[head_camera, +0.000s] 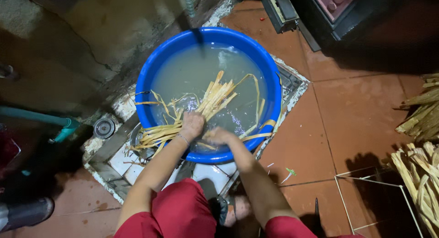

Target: The person soaks long, thin, dried plant strips in a blue basin of water. They repeatedly submerge bundles of strips, agitate them, and place the wet strips onto a metal drying rack. The person also rinses their hands and a pair of scissors under a tap.

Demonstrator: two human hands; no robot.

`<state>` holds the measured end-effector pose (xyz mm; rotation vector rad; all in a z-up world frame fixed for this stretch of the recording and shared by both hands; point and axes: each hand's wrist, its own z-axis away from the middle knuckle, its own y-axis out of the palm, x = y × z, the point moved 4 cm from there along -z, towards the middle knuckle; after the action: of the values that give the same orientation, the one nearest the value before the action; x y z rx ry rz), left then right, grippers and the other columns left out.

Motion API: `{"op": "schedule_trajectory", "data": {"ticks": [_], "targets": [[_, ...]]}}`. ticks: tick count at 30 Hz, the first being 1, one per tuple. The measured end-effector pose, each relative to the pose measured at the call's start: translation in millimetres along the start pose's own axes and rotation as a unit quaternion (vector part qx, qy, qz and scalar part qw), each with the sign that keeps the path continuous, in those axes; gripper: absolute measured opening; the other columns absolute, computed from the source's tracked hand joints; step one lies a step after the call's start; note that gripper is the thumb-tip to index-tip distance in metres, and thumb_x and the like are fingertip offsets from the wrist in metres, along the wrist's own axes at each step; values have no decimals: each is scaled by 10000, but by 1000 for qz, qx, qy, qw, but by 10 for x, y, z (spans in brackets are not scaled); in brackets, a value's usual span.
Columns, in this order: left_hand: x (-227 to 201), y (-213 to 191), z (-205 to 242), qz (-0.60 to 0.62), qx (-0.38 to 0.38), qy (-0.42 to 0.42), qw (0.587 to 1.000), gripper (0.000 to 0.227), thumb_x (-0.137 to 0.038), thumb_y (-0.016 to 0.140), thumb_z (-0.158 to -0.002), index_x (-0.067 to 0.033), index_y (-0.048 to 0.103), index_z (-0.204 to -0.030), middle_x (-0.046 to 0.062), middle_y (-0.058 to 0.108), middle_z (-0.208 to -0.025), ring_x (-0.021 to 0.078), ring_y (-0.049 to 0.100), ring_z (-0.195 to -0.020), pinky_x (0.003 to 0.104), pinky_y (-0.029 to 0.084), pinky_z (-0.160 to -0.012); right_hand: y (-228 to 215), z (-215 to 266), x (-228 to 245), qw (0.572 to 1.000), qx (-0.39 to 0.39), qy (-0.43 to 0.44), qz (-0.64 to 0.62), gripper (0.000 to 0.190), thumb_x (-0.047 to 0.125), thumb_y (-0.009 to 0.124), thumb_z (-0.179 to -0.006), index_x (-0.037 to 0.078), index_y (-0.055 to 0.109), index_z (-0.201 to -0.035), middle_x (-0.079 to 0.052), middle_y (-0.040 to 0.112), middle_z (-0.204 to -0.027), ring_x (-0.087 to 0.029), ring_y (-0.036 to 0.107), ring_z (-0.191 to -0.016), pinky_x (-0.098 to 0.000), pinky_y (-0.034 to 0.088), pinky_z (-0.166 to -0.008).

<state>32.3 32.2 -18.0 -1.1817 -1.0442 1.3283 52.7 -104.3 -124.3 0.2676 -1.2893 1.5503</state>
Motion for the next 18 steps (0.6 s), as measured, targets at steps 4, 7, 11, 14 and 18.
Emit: {"op": "schedule_trajectory", "data": {"ticks": [4, 7, 11, 14, 18], "targets": [[136, 13, 0, 15, -50, -24, 998, 191, -126, 572, -861, -74, 735, -947, 136, 675, -1075, 316, 616, -1052, 487, 480, -857, -738, 367, -574, 783, -459, 195, -372, 392, 358, 592, -1031, 1, 749, -984, -131, 741, -865, -283, 668, -800, -409, 534, -728], [30, 41, -53, -10, -73, 52, 996, 204, -101, 568, -886, -62, 717, -1019, 147, 668, -1050, 319, 612, -1039, 461, 493, -867, -1046, 586, -630, 812, -422, 194, -353, 179, 207, 680, -922, 47, 678, -1005, -77, 667, -681, -181, 613, -505, -358, 472, -496], [-194, 172, 28, -20, -87, 78, 993, 175, -120, 591, -881, -70, 709, -1000, 144, 697, -1005, 317, 664, -974, 444, 522, -808, -919, 794, -603, 733, -383, 243, -508, 156, 152, 743, -913, 50, 641, -973, -55, 591, -643, -147, 459, -420, -339, 320, -350], [-184, 93, 8, 16, -15, 18, 1000, 135, -157, 604, -897, -85, 706, -950, 156, 728, -964, 329, 710, -934, 457, 549, -794, -890, 776, -610, 701, -345, 214, -587, 189, 221, 664, -954, 35, 662, -990, -70, 641, -658, -114, 435, -423, -284, 307, -334], [-247, -330, 138, 204, -140, -5, 969, 186, -213, 630, -942, -53, 722, -918, 203, 724, -916, 391, 704, -877, 474, 556, -785, -993, 810, -506, 678, -327, 187, -631, 237, 167, 641, -972, -25, 629, -1109, -149, 758, -875, -172, 648, -590, -283, 437, -410]]}}
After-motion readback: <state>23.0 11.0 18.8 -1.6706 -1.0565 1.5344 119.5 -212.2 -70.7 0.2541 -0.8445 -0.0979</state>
